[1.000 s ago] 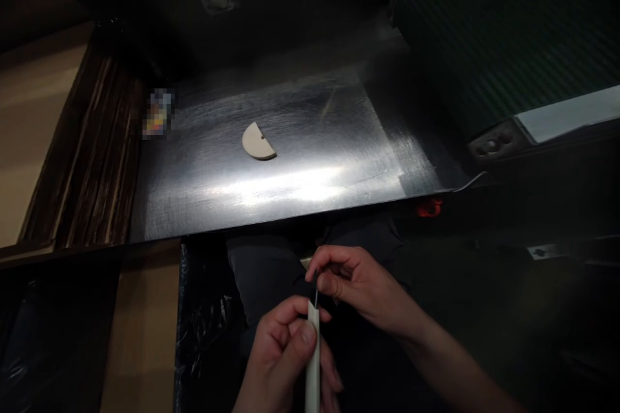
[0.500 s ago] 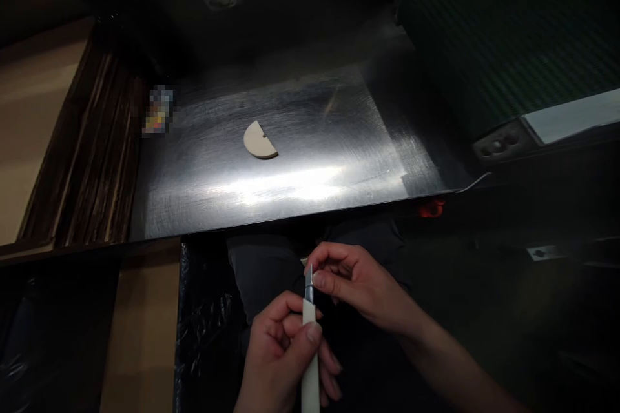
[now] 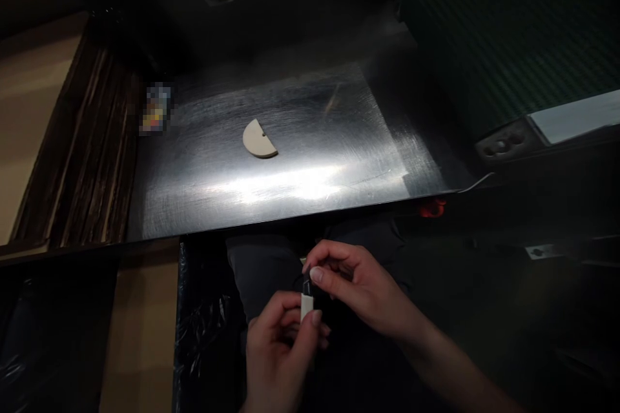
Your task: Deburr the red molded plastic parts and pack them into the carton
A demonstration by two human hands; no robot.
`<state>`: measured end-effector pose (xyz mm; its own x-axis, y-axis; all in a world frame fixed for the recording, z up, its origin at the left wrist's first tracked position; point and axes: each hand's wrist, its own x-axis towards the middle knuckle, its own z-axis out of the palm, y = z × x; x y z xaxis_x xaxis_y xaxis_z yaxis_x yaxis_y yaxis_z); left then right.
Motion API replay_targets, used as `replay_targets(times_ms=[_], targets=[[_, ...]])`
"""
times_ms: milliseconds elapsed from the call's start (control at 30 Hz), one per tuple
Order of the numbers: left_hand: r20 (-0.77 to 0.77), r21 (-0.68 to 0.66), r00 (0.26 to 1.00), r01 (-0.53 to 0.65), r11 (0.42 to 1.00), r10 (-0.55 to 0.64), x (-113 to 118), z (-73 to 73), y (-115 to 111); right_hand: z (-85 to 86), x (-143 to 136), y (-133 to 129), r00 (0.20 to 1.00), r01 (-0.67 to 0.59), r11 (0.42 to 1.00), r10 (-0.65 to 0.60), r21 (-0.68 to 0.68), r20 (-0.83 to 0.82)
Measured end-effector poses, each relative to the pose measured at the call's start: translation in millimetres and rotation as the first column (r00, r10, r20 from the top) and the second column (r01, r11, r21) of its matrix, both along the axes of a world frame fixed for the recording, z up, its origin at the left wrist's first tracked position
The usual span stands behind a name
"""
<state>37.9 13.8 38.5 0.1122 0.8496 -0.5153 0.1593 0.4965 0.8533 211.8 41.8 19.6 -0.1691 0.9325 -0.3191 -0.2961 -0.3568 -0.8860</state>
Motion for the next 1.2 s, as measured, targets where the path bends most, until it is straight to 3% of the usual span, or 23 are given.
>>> replay_targets(times_ms=[67, 167, 233, 333, 433, 633, 800, 1033, 1200], targets=[[-0.132, 0.225, 0.991, 0.021, 0.974, 0.010, -1.8, -2.7, -1.6, 1.3, -0.6, -0.5, 0.999, 0.002, 1.000, -0.001, 0.022, -0.049], [-0.231, 0.510, 0.968, 0.030, 0.860, 0.103, -4.4, -5.8, -2.1, 1.0, -1.9, -1.1, 0.989, -0.001, 0.998, 0.010, 0.058, -0.146], [-0.215, 0.611, 0.967, 0.026, 0.791, 0.134, -4.9, -6.7, -1.6, -0.5, -3.5, -1.2, 0.979, -0.002, 0.998, 0.015, 0.064, -0.201], [-0.179, 0.674, 0.976, 0.031, 0.738, 0.123, -4.3, -6.6, 0.1, -4.2, -6.6, -1.3, 0.965, -0.007, 0.998, 0.021, 0.057, -0.260], [-0.170, 0.672, 0.978, 0.024, 0.740, 0.123, -4.0, -5.7, 1.6, -8.8, -9.8, -1.8, 0.951, -0.008, 0.999, 0.019, 0.038, -0.310], [-0.144, 0.578, 0.980, -0.028, 0.816, 0.136, -5.3, -5.5, 2.9, -13.7, -19.0, -2.2, 0.886, 0.020, 0.998, -0.046, -0.062, -0.461], [-0.180, 0.481, 0.974, -0.033, 0.876, 0.136, -7.0, -5.8, 3.4, -14.3, -28.4, -3.6, 0.902, 0.116, 0.988, -0.148, -0.103, -0.406], [-0.201, 0.461, 0.970, -0.031, 0.887, 0.139, -9.1, -6.5, 3.7, -15.4, -40.4, -7.4, 0.902, 0.202, 0.975, -0.224, -0.098, -0.369], [-0.193, 0.438, 0.971, -0.046, 0.898, 0.144, -8.9, -5.8, 4.3, -12.5, -42.7, -4.9, 0.876, 0.189, 0.976, -0.215, -0.103, -0.432]])
